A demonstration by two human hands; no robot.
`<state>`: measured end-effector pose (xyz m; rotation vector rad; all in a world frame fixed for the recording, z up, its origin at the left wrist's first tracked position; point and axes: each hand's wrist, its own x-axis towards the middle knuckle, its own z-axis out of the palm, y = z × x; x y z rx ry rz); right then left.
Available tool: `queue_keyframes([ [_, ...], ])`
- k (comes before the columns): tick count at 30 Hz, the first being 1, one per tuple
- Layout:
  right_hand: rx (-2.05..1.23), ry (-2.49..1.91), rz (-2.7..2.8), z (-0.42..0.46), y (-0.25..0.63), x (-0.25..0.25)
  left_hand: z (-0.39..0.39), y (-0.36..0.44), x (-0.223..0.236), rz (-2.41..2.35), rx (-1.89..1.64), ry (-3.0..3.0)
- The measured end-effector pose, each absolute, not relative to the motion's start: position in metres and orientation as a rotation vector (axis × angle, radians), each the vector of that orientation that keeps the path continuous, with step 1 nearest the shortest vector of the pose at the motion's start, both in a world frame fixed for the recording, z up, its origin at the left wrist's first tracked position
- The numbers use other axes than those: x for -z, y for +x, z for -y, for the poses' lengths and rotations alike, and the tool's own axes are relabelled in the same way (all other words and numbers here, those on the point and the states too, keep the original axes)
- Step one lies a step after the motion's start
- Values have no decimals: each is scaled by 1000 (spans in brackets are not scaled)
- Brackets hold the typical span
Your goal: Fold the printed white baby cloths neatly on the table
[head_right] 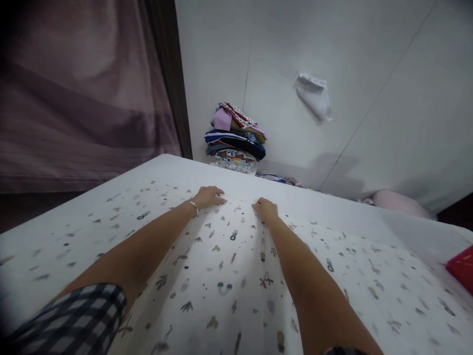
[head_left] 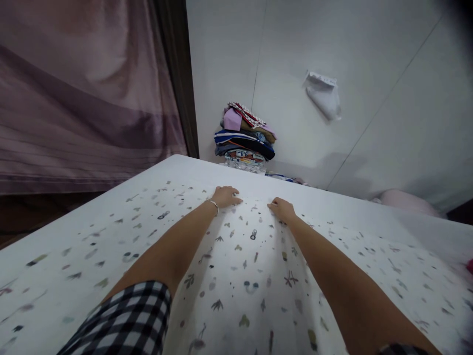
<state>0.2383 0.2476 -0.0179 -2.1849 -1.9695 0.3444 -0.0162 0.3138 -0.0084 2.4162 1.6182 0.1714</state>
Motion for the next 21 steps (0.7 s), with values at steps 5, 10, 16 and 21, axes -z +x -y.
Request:
queue_keyframes([
  [5, -337, -2209, 1938, -252, 239, 21, -313, 10, 14, -1523, -213, 2417],
  [10, -327, -2217, 1913, -254, 239, 25, -316, 21, 18, -1561, -239, 2323],
  [16, -324, -2180, 1914, -254, 240, 25, -319, 18, 15, -1575, -225, 2240],
  [21, -371, -2174, 1890, -255, 242, 25, -321, 20, 15, -1616, -202, 2222],
])
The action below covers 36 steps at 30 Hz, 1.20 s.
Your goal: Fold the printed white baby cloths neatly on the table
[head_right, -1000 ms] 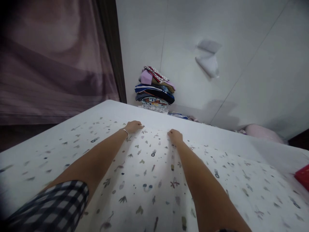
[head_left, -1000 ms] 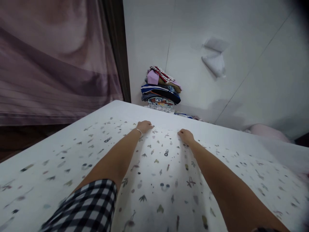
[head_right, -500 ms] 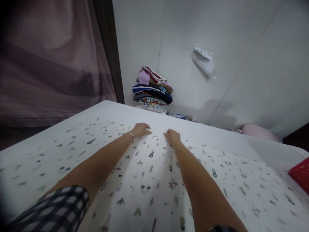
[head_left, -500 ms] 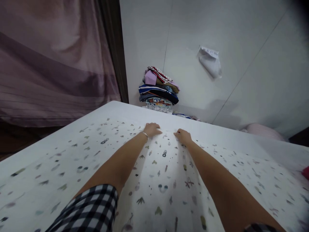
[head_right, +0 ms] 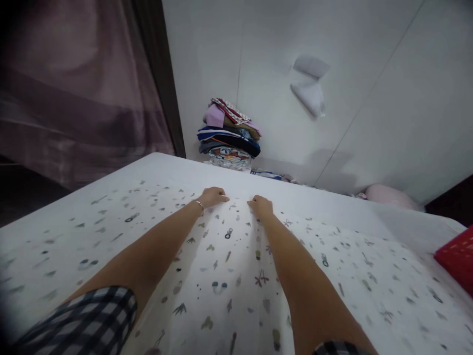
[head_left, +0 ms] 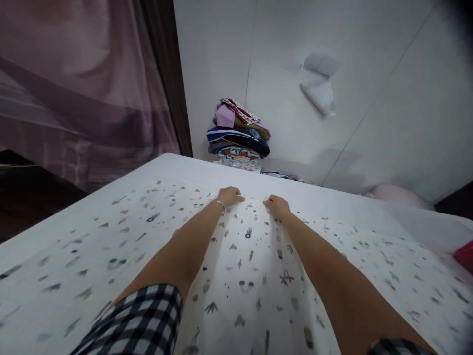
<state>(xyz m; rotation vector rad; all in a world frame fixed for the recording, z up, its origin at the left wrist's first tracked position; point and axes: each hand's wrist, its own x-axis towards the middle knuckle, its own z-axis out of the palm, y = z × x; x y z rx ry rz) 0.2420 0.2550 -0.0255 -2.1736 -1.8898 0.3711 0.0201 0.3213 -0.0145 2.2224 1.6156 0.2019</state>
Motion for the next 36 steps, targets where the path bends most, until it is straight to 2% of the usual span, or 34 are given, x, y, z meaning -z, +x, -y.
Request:
queue_keyframes([
  [5, -361, -2178, 1880, -258, 242, 26, -318, 25, 9, -1656, -188, 2233],
  [8, -349, -2193, 1890, -261, 240, 25, -304, 40, 10, -1680, -344, 2406],
  [11, -344, -2185, 1938, -264, 240, 23, -280, 61, 19, -1402, -492, 2685],
  [14, -369, -2136, 2053, -262, 255, 17, -260, 77, 35, -1119, -378, 2801],
  [21, -476, -2276, 2056, -229, 364, 1, -256, 80, 48, -1140, -237, 2794],
  [27, -230, -2435, 1815, -176, 454, -4, -253, 81, 41, -1164, -177, 2807],
  [30, -107, -2414, 1752, -157, 472, 3, -253, 81, 40, -1174, -161, 2820],
  [36, -155, -2389, 1830, -149, 472, 17, -256, 80, 42, -1204, -117, 2839],
])
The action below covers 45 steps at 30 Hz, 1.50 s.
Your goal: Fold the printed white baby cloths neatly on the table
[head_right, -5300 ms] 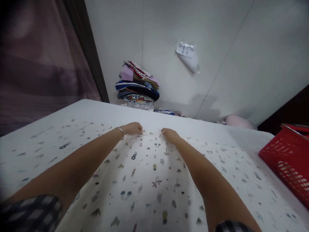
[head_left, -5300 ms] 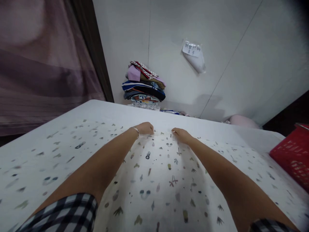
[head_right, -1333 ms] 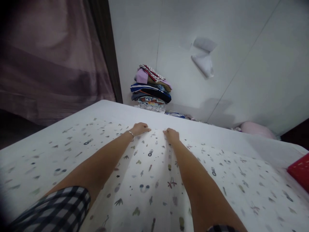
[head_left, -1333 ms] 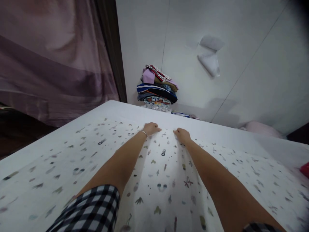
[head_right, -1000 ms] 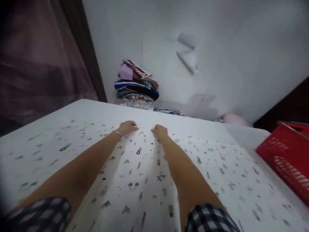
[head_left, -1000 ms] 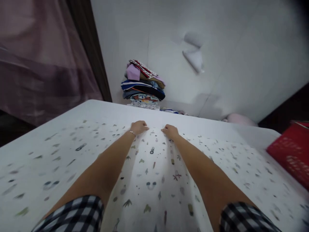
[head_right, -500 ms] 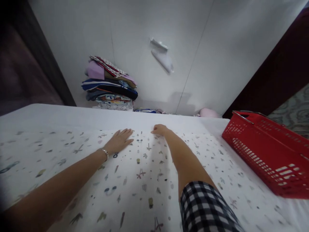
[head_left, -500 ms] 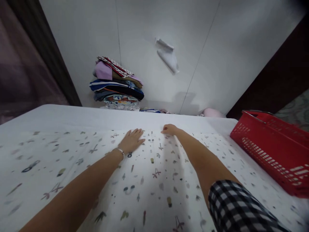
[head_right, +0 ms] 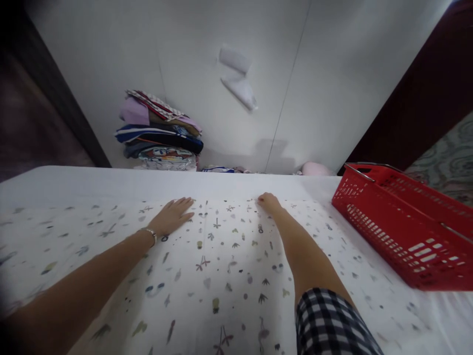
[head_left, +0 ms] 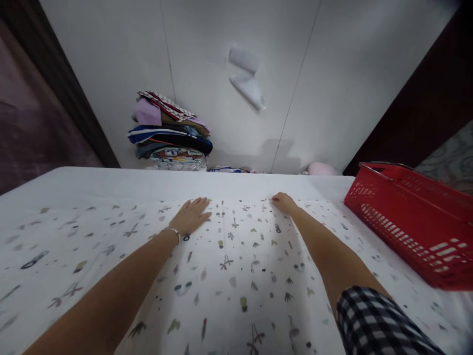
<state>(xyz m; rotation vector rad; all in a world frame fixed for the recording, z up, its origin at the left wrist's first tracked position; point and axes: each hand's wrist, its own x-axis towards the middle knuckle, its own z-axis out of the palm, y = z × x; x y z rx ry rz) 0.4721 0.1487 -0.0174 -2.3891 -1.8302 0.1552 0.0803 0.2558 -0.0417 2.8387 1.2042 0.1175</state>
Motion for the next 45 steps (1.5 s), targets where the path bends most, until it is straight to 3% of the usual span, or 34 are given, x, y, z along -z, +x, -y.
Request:
queue_keyframes([
  [18, -124, -2517, 1626, -157, 460, 15, -256, 80, 41, -1230, -143, 2805],
  [30, -305, -2368, 1909, -176, 426, 3, -259, 79, 45, -1220, -145, 2827],
  [45, -150, -2388, 1816, -184, 409, 11, -258, 80, 41, -1228, -149, 2837],
])
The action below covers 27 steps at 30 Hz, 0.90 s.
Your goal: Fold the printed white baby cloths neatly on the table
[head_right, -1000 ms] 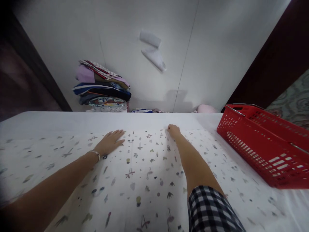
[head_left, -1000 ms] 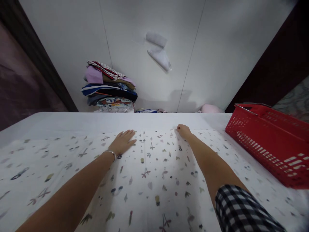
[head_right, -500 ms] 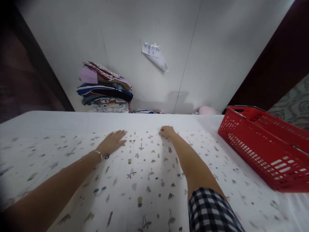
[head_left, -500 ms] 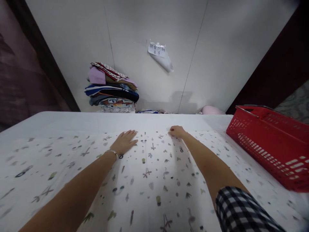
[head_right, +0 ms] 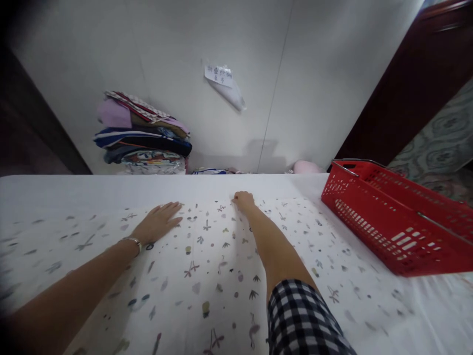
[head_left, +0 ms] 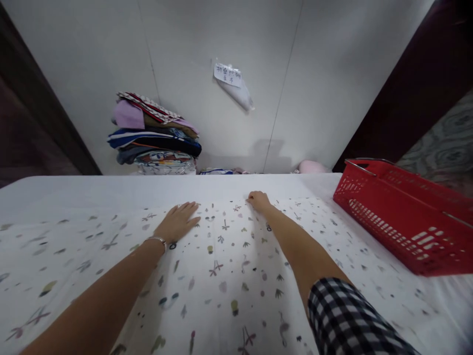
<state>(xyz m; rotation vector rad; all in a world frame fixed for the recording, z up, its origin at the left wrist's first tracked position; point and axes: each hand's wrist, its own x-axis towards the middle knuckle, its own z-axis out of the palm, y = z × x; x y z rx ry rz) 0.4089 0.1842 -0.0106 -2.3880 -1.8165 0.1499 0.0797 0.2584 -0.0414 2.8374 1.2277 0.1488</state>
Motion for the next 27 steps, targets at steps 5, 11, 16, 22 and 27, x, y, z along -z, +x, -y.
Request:
queue_keyframes([
  [5, -173, -2388, 1874, -169, 436, 7, -260, 80, 41, -1232, -126, 2828],
  [11, -134, -2589, 1758, -134, 497, 0, -261, 81, 41, -1233, -145, 2830],
  [16, -82, -2681, 1655, -123, 520, 0, -264, 80, 45, -1237, -164, 2827],
  [22, -29, -2713, 1515, -131, 517, 12, -265, 80, 46, -1237, -169, 2840],
  [27, 0, -2704, 1515, -121, 529, 12, -262, 81, 40, -1269, -83, 2829],
])
